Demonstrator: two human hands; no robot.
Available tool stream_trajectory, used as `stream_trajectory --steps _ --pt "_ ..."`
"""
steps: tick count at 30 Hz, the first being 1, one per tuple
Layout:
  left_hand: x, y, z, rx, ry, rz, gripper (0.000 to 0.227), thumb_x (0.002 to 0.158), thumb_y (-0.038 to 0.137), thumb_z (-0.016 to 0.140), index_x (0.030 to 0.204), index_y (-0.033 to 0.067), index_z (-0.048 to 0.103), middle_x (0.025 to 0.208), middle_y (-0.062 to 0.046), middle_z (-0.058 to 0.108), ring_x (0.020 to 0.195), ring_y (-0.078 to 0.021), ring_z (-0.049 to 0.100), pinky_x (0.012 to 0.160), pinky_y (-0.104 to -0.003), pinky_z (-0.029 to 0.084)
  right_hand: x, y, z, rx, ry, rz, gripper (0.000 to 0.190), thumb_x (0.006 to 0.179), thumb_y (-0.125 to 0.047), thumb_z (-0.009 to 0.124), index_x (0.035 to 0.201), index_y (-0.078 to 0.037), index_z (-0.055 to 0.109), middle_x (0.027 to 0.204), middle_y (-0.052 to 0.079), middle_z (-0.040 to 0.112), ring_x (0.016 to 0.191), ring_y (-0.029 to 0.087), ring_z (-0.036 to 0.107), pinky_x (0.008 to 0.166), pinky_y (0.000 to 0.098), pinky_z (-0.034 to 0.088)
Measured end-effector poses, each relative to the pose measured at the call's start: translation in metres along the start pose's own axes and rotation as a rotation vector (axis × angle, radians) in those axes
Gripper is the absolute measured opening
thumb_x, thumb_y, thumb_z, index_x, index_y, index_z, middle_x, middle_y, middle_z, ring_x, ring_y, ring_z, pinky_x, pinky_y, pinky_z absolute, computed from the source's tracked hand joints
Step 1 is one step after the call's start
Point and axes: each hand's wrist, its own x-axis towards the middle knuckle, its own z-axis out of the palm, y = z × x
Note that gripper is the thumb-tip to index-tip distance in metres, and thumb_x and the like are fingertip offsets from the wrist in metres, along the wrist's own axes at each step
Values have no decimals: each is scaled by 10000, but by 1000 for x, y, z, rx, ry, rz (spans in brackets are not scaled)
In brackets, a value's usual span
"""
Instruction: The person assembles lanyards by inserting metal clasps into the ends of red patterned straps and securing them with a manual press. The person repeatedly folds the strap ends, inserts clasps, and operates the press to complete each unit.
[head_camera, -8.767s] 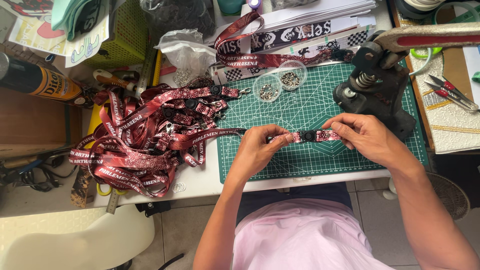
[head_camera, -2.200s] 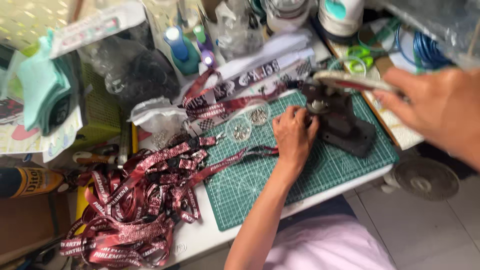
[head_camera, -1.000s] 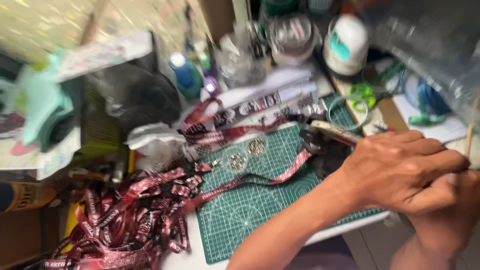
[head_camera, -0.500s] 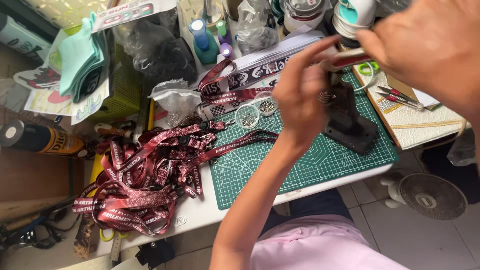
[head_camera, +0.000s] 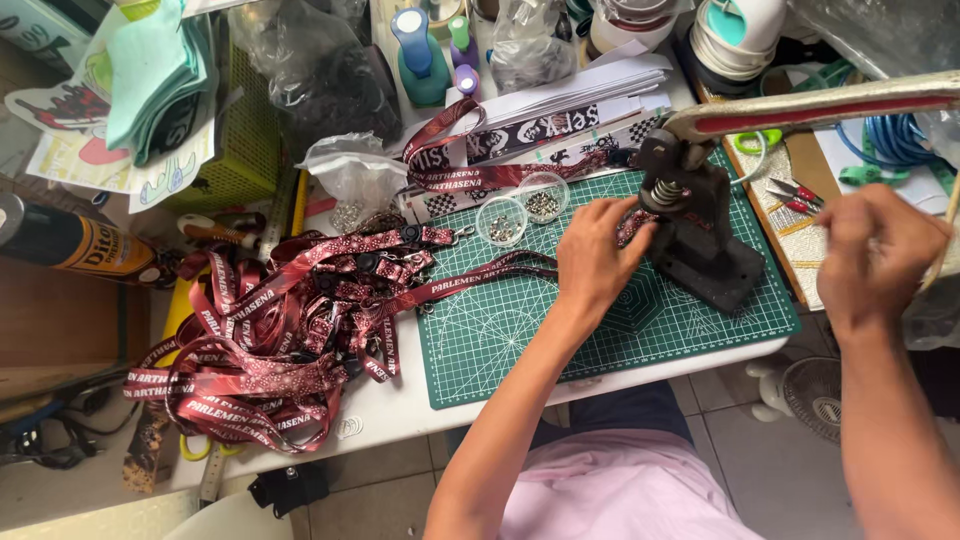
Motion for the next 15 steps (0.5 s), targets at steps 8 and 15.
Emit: stream_trajectory --steps 8,15 --pt "5 2 6 -112 -117 -263 224 911 232 751 1079 84 770 979 -102 707 853 -265 714 759 -389 555 -31 18 13 316 -130 243 591 1182 -435 569 840 39 660 618 16 532 565 59 505 530 199 360" --pt "-5 2 -13 -231 11 -250 229 891 161 761 1088 45 758 995 -111 719 838 -226 719 750 -346 579 -28 -15 23 62 -305 163 419 1080 -338 619 844 -6 718 606 14 600 557 79 535 542 213 382"
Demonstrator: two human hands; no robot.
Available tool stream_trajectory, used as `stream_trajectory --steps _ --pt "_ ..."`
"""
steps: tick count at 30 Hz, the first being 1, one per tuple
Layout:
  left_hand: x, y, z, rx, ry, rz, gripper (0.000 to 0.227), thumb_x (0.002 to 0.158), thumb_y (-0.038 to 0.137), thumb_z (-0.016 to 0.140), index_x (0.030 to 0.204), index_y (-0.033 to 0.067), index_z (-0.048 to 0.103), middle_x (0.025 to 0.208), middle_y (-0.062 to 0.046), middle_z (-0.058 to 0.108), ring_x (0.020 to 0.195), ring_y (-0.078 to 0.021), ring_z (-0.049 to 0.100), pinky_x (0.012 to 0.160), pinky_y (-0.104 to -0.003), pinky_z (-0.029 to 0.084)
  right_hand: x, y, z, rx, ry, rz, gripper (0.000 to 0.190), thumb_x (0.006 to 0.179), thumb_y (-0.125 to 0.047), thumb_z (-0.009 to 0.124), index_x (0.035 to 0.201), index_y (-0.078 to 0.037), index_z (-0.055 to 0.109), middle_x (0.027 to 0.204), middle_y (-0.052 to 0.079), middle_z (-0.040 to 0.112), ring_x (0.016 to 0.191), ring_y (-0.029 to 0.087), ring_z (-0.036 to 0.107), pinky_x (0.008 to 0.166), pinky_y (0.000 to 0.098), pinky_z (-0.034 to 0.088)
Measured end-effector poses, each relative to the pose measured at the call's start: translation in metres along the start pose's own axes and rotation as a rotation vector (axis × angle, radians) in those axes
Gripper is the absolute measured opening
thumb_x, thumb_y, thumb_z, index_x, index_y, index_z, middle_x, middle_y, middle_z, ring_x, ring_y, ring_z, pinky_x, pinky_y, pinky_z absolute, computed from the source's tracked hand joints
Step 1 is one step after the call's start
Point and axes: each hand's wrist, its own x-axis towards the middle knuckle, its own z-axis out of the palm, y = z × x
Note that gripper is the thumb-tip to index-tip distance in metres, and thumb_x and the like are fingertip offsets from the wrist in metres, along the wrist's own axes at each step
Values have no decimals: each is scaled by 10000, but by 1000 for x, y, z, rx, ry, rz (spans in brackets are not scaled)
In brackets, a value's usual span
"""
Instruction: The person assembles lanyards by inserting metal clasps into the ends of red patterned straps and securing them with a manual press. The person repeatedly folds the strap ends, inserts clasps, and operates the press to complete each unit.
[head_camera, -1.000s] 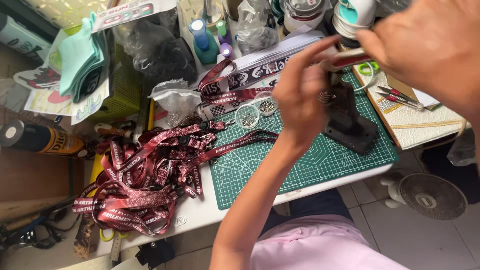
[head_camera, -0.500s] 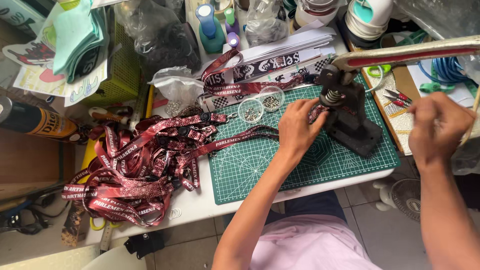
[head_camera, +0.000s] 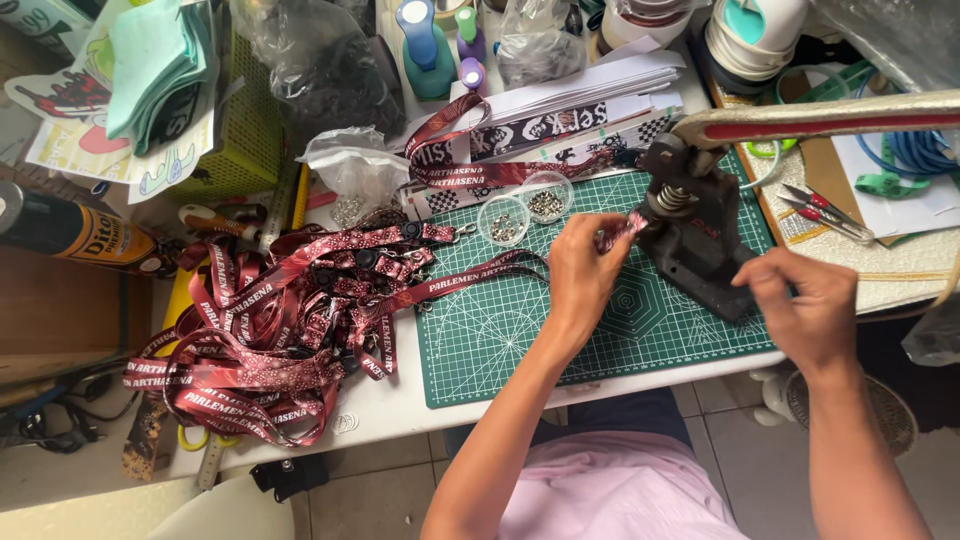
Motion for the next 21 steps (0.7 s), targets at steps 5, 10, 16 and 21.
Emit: stream_trajectory --steps 5,10,16,21 --pt "-21 -2 -28 -149 -51 -183 250 883 147 774 1104 31 758 957 -77 756 751 -114 666 675 -277 550 6 -29 17 -36 -127 -3 120 969 -155 720 957 -37 735 837 39 713 685 107 670 622 274 499" --pt "-39 -3 -59 -165 -111 -162 222 893 113 786 1098 33 761 975 -59 736 765 -79 646 669 -243 539 15 -55 44 -5 -249 -78 444 850 -160 775 1267 -51 670 1239 101 661 990 204 700 822 329 576" --pt "-51 -1 -90 -118 -186 -84 235 889 86 783 1116 38 743 1019 -44 732 816 -80 688 710 -246 575 32 -65 76 -161 -425 -345 591 741 -201 816 1288 -58 645 1422 138 562 1280 331 529 1053 463 440" --pt "-56 0 -106 -25 -230 -127 258 873 83 796 1126 49 758 1005 -51 733 789 -108 666 683 -260 549 31 -67 90 -236 -461 -408 339 766 -220 800 1070 -109 699 1341 53 644 1291 258 557 1060 471 391"
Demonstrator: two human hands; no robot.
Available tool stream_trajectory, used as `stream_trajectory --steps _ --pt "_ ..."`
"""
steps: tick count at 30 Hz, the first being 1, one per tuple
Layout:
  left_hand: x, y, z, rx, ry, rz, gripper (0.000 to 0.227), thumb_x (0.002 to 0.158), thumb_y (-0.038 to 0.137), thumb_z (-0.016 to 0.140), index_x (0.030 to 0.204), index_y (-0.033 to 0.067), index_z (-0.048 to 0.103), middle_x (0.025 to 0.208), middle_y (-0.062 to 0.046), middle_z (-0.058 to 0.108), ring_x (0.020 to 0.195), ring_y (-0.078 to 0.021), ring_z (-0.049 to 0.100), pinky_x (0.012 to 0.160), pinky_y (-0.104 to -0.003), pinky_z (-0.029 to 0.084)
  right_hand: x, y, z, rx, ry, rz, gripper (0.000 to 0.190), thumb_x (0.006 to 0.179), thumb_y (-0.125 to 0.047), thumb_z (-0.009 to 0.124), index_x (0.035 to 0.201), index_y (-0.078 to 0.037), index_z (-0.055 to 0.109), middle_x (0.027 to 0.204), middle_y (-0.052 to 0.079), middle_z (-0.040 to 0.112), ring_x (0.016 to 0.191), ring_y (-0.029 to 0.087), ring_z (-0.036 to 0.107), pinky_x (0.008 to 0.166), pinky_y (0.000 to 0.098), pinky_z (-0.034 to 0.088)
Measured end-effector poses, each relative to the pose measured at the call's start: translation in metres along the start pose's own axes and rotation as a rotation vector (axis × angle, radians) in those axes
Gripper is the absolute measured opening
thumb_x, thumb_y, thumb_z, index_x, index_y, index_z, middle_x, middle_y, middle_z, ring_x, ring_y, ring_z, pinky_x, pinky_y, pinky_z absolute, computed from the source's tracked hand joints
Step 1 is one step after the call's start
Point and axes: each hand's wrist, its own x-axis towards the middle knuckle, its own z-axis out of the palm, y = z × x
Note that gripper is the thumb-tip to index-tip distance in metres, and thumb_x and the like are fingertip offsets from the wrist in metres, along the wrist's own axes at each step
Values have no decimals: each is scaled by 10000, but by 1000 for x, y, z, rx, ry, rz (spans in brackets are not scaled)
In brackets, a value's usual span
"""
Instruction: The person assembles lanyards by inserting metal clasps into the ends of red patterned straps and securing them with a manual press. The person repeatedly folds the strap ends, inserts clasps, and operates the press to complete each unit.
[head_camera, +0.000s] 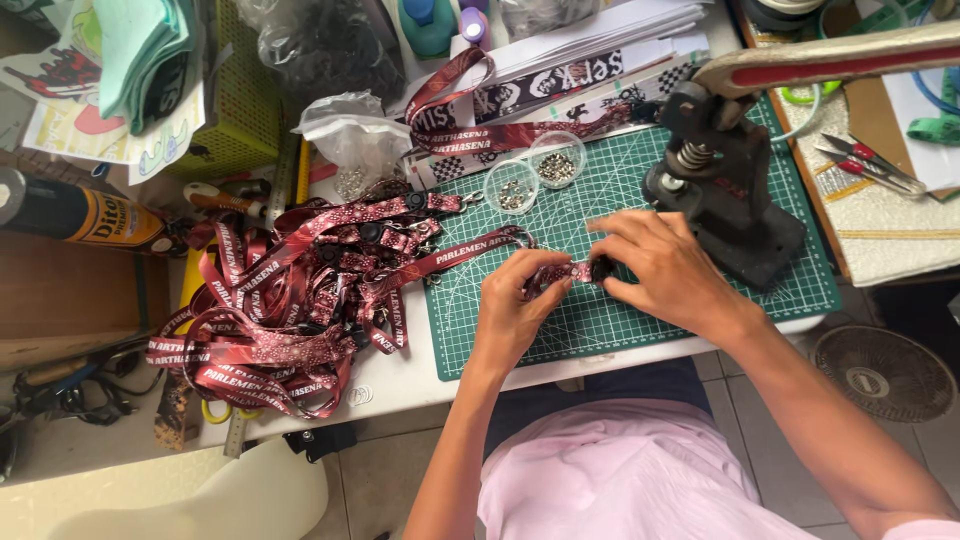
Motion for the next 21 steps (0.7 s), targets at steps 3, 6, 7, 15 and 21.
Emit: stream_trajectory --steps 3,6,7,15,21 --pt "-4 -2 -6 0 -5 -16 271 864 76 801 1129 48 756 1016 -56 733 809 -125 670 685 -269 543 -2 0 -2 -17 -17 69 348 739 -274 824 1034 -118 723 1080 21 706 1156 197 628 1048 469 385" --pt "-4 -6 -8 -19 -21 61 277 880 81 789 1153 54 747 1055 -53 729 885 -125 712 742 -263 579 -6 2 -5 60 -44 70 354 755 -292 831 1045 -116 729 966 2 738 1017 183 672 1058 456 383" --pt "-4 -7 -9 -27 -27 72 276 889 83 782 1162 56 747 1062 -55 728 908 -130 723 760 -263 589 -6 2 -6 80 -41 67 353 763 -296 826 1051 -116 728 974 2 741 1012 187 676 1051 446 388" --pt "-6 -1 -9 74 -34 190 283 894 87 766 1173 60 721 1097 -68 730 970 -166 751 801 -280 620 -7 4 -4 127 -48 52 372 781 -311 814 1078 -106 723 1000 18 747 965 204 683 1018 423 407" --pt "-3 5 -8 130 -50 187 307 861 87 788 1154 90 697 1071 -44 725 943 -170 747 663 -260 620 -8 7 -1 176 -96 106 384 785 -308 818 1108 -121 726 912 11 734 909 176 702 1026 410 433"
